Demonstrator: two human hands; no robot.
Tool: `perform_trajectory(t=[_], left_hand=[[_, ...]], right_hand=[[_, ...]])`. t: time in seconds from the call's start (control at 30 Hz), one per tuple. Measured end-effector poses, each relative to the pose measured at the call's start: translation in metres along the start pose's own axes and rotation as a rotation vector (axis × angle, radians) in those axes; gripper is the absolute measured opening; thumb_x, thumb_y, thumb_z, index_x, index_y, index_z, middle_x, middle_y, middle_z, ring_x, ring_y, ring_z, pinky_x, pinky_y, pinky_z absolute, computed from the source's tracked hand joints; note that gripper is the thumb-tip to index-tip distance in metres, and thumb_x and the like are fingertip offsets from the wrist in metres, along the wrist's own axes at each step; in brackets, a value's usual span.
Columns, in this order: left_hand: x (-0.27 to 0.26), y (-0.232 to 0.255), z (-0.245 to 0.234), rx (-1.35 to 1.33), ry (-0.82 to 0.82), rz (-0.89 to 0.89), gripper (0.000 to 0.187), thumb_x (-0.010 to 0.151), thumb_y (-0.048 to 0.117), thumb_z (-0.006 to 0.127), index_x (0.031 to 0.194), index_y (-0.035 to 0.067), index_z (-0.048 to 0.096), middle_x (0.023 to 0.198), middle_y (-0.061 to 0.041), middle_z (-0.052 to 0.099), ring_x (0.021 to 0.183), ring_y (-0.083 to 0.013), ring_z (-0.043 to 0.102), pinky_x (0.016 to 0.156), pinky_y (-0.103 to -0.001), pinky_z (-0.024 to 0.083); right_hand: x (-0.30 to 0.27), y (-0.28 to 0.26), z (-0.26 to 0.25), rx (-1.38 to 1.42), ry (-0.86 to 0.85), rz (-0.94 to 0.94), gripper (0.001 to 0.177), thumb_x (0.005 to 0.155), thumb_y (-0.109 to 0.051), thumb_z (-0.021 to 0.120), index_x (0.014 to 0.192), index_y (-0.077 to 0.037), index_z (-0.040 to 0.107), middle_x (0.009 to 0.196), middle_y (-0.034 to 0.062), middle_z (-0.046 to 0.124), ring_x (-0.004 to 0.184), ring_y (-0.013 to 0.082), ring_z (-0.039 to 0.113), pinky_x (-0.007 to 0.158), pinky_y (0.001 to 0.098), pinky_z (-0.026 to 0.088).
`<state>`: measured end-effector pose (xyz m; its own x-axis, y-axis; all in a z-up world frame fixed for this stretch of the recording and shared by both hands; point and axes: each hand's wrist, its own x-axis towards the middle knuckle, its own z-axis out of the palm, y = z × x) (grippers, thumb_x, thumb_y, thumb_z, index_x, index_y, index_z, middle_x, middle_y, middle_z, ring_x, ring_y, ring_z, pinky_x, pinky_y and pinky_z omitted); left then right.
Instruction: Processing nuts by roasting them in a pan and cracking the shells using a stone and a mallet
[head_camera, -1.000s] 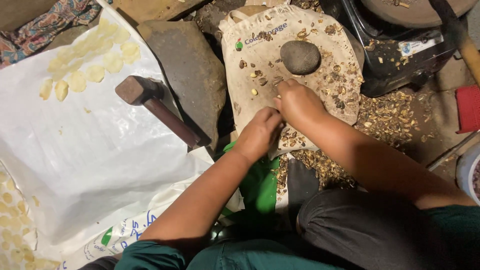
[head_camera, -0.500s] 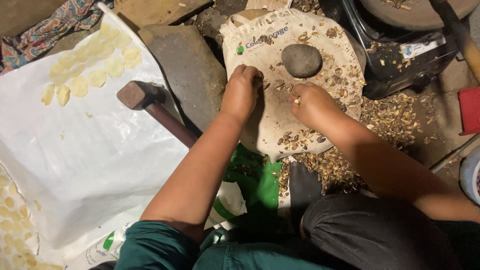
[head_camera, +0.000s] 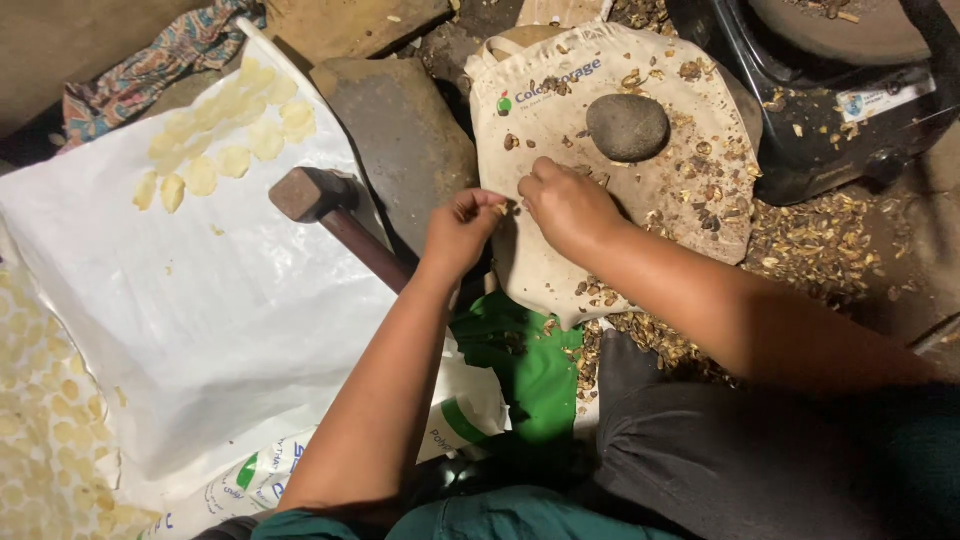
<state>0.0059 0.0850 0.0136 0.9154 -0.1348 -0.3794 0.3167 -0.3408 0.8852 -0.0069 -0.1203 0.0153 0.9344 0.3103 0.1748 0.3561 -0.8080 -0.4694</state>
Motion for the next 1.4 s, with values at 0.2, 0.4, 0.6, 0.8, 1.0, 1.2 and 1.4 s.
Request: perform_trajectory(t=[0.2, 0.4, 0.6, 0.8, 1.0, 1.2, 1.4], left_hand=[[-0.001, -0.023, -0.003, -0.119, 0.022, -0.119, 0.023, 0.098, 0.031, 0.07, 0.105, 0.011, 0.08, 0.069, -0.009, 0.071, 0.064, -0.0117, 0.066, 0.058, -0.027, 0.059], [-0.028, 0.022, 0.021, -0.911, -0.232, -0.504, 0.041, 0.107, 0.033, 0.048, 0.127, -0.001, 0.059, 0.097, -0.009, 0.064, 0.082, -0.0173, 0.073, 0.078, -0.031, 0.067], [-0.027, 0.07, 0.009, -0.824, -0.357, -0.341, 0.036, 0.105, 0.024, 0.056, 0.13, -0.001, 0.059, 0.073, -0.012, 0.062, 0.042, -0.0093, 0.054, 0.028, -0.019, 0.035], [-0.035, 0.201, -0.165, -0.337, -0.282, 0.037, 0.031, 0.099, 0.026, 0.061, 0.123, 0.009, 0.07, 0.089, -0.001, 0.071, 0.066, -0.0073, 0.059, 0.055, -0.021, 0.043], [-0.144, 0.192, -0.303, -0.709, 0.169, 0.072, 0.052, 0.094, 0.051, 0.055, 0.109, 0.002, 0.065, 0.071, -0.002, 0.06, 0.04, -0.0006, 0.037, 0.03, -0.015, 0.023], [-0.101, 0.024, -0.352, -0.668, 0.394, -0.208, 0.034, 0.106, 0.036, 0.06, 0.088, 0.007, 0.061, 0.063, 0.001, 0.051, 0.049, -0.0045, 0.05, 0.037, -0.011, 0.035], [0.028, -0.108, -0.31, 0.22, 0.478, 0.027, 0.02, 0.091, 0.031, 0.073, 0.108, 0.037, 0.081, 0.097, 0.008, 0.078, 0.101, -0.0198, 0.073, 0.086, -0.031, 0.058]], right_hand=[[0.0, 0.0, -0.002, 0.073, -0.139, 0.183, 0.013, 0.094, -0.008, 0.062, 0.104, -0.002, 0.068, 0.101, 0.0195, 0.058, 0.091, 0.0461, 0.069, 0.074, 0.0535, 0.06], [-0.011, -0.06, -0.075, 0.24, -0.316, 0.269, 0.022, 0.092, -0.012, 0.067, 0.114, -0.011, 0.068, 0.105, 0.0169, 0.065, 0.103, 0.0422, 0.069, 0.087, 0.0524, 0.057], [-0.037, -0.064, -0.169, 0.064, 0.097, 0.165, 0.026, 0.1, -0.024, 0.07, 0.12, -0.008, 0.076, 0.104, 0.0213, 0.072, 0.102, 0.0457, 0.069, 0.09, 0.055, 0.054], [-0.026, -0.162, -0.28, 0.012, 0.182, 0.033, 0.022, 0.103, -0.002, 0.07, 0.121, 0.009, 0.076, 0.089, 0.0161, 0.073, 0.062, 0.0223, 0.058, 0.056, 0.0305, 0.042], [0.08, -0.246, -0.199, -0.024, -0.571, 0.108, 0.025, 0.101, -0.026, 0.059, 0.118, -0.011, 0.071, 0.105, 0.01, 0.077, 0.079, 0.0196, 0.073, 0.073, 0.0326, 0.063], [0.13, -0.209, -0.003, 0.006, -0.567, 0.273, 0.077, 0.09, -0.056, 0.069, 0.135, 0.006, 0.054, 0.125, 0.0306, 0.066, 0.123, 0.0455, 0.063, 0.103, 0.0557, 0.051], [0.119, -0.219, 0.032, 0.223, -0.279, 0.57, 0.072, 0.093, -0.048, 0.067, 0.143, 0.001, 0.051, 0.133, 0.0296, 0.062, 0.126, 0.0458, 0.058, 0.105, 0.0558, 0.05]])
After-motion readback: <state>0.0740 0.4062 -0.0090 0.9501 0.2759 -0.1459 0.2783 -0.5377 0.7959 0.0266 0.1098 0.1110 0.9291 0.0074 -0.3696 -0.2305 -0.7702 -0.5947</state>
